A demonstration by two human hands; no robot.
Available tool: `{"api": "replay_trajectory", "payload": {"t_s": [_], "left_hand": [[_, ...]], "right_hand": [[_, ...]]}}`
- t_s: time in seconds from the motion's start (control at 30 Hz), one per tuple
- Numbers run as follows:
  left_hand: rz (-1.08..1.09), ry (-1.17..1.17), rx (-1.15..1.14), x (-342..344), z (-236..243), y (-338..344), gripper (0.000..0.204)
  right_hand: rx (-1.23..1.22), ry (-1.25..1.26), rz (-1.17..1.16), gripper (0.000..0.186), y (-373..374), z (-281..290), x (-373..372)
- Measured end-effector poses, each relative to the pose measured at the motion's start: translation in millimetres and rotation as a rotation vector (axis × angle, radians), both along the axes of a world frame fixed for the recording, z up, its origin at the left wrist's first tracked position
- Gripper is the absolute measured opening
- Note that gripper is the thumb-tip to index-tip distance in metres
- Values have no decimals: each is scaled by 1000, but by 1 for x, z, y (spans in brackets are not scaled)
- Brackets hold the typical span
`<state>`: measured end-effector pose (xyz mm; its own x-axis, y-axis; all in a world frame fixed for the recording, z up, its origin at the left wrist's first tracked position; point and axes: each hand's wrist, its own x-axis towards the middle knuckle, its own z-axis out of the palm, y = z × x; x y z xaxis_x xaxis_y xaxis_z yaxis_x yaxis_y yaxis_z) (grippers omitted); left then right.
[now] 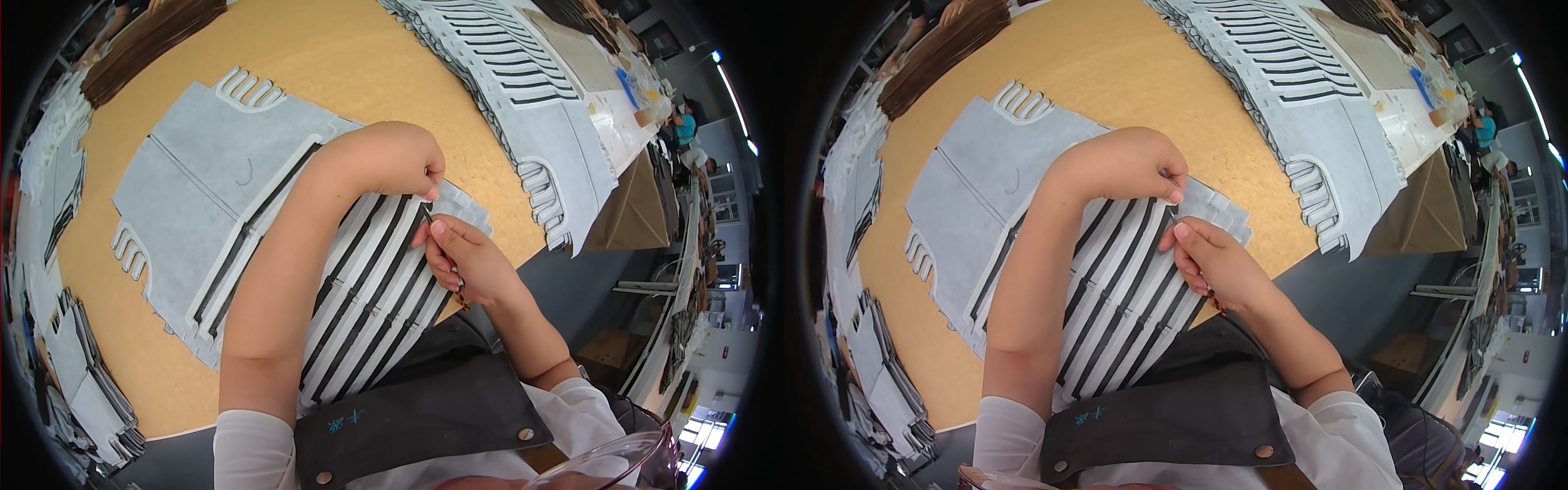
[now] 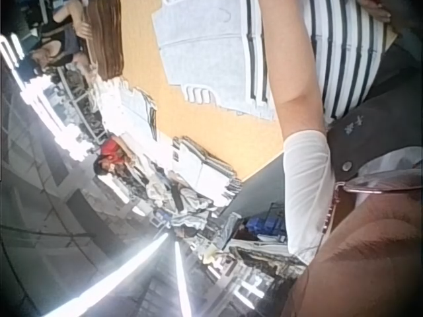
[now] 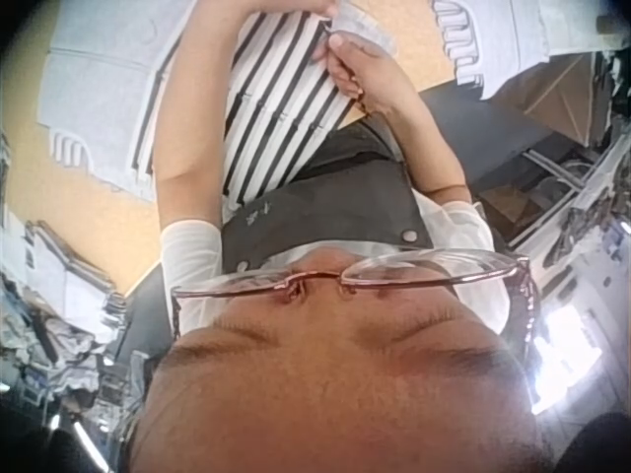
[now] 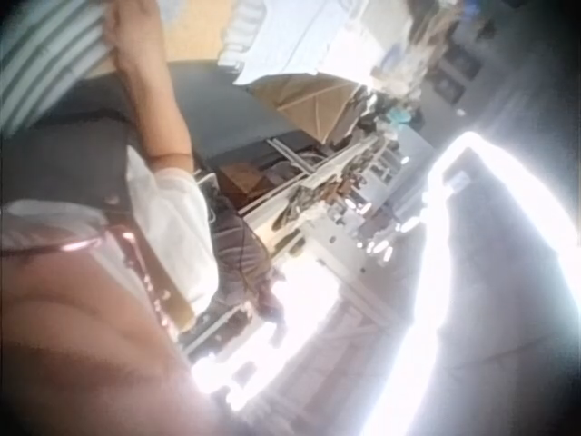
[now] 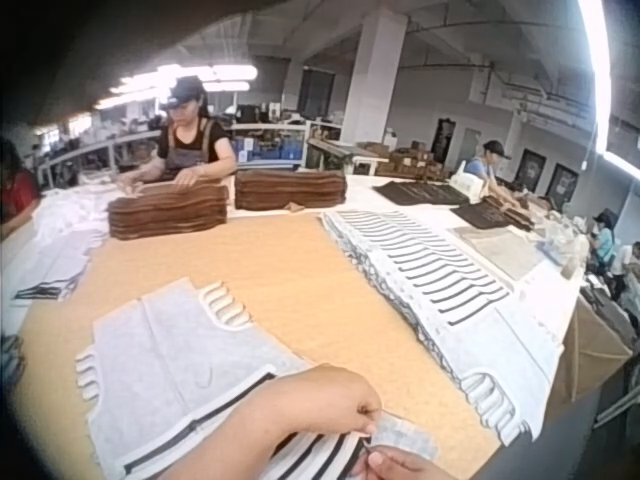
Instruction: Trim and organize leather panels for a garment or accessory using scissors.
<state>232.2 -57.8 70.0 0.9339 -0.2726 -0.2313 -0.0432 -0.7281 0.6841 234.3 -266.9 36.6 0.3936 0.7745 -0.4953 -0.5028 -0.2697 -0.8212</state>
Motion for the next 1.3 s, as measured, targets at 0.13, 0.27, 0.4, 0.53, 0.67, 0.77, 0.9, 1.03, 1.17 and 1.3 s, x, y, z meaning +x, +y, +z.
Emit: {"api": "replay_trajectory", "payload": {"t_s": [0.13,0.27,0.4,0.53,0.67,0.77,0.9,1.03,1.17,1.3], "left_hand": [[1,-16,-23,0,-1,1,15],[12,-12,-35,0,-1,0,15],[21,-6,-32,-2,1,0,15],[16,-12,-40,0,-3,0,15],[23,-8,-50,0,-2,0,14],[23,-5,-51,0,-2,0,14],[13,-24,-90,1,-6,2,14],[86,-112,-133,4,-14,14,16],[108,-25,-133,3,-13,28,18],[93,-92,-131,4,-20,27,16]], "right_hand": [[5,-14,7,33,0,0,-1],[-13,-31,-12,33,2,0,-3],[0,-25,-12,33,2,0,-3],[0,-30,-16,32,1,-1,-3],[1,-40,-16,32,2,-1,-3],[-2,-40,-19,32,2,-1,-3],[-52,-71,-25,34,2,1,-5],[-37,-107,-41,37,-7,9,-6],[76,-2,-152,42,-2,11,-6],[112,115,-148,46,2,2,-3]]}}
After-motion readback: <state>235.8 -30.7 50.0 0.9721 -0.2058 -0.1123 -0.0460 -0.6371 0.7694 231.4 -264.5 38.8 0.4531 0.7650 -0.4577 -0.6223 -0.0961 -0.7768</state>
